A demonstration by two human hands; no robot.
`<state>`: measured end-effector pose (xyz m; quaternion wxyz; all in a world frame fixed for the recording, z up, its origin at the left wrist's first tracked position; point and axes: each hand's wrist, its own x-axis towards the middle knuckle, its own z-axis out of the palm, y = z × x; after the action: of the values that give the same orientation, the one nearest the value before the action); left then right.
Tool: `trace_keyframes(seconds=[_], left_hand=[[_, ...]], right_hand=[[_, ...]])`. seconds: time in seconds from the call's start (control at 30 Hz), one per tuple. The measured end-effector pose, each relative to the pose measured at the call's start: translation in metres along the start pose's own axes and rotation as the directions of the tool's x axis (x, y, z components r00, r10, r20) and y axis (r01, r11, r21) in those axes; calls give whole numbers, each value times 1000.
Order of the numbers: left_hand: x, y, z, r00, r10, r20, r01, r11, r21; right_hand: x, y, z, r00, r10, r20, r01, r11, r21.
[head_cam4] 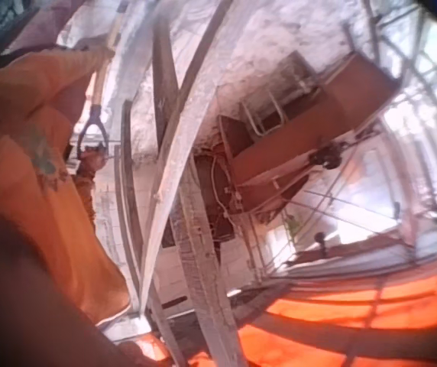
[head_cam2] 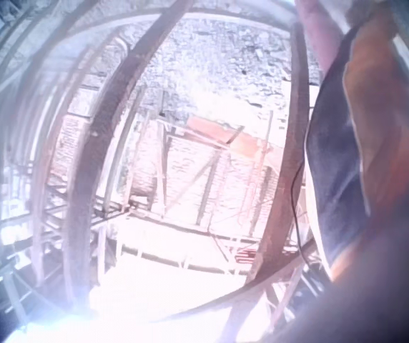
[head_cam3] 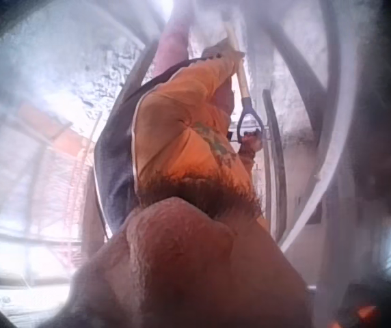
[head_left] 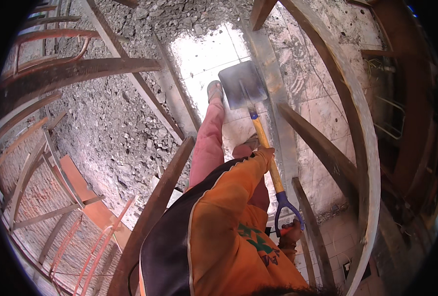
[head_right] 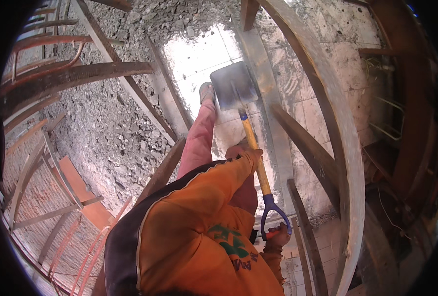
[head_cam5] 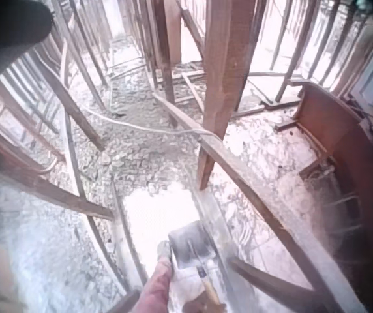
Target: The person shovels debris and gravel through an opening in the floor using a shovel, clearing the surface area while standing near wooden framing.
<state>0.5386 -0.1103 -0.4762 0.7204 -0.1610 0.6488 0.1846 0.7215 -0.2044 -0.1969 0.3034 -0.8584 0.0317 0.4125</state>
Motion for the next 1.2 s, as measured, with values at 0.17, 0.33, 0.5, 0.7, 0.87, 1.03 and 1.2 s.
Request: trace_keyframes(seconds=[0.17,0.33,0.5,0.7,0.87,1.03,1.2], left_hand=[[0,135,-76,991,-125,-46,110,964,-243],[60,325,-207,956,174,-235,-245,915,-321],[85,347,-227,982,35,-185,-39,999,-19],[54,327,-215,935,352,35,-216,490,845],[28,273,-175,954,144,-261,-130,989,70],[-19,221,-106,950,201,-239,-195,980,48],[-63,158,-39,946,265,-186,-271,962,-10]], right_hand=[[-19,-5,128,998,-39,-51,30,986,-162],[-44,14,379,986,67,152,-58,996,-64],[-12,47,399,984,-122,132,132,989,-71],[-10,60,359,971,-140,193,151,988,-40],[18,49,285,976,-106,190,99,994,46],[56,28,187,951,-131,281,100,988,121],[73,-15,84,905,-279,322,248,959,133]])
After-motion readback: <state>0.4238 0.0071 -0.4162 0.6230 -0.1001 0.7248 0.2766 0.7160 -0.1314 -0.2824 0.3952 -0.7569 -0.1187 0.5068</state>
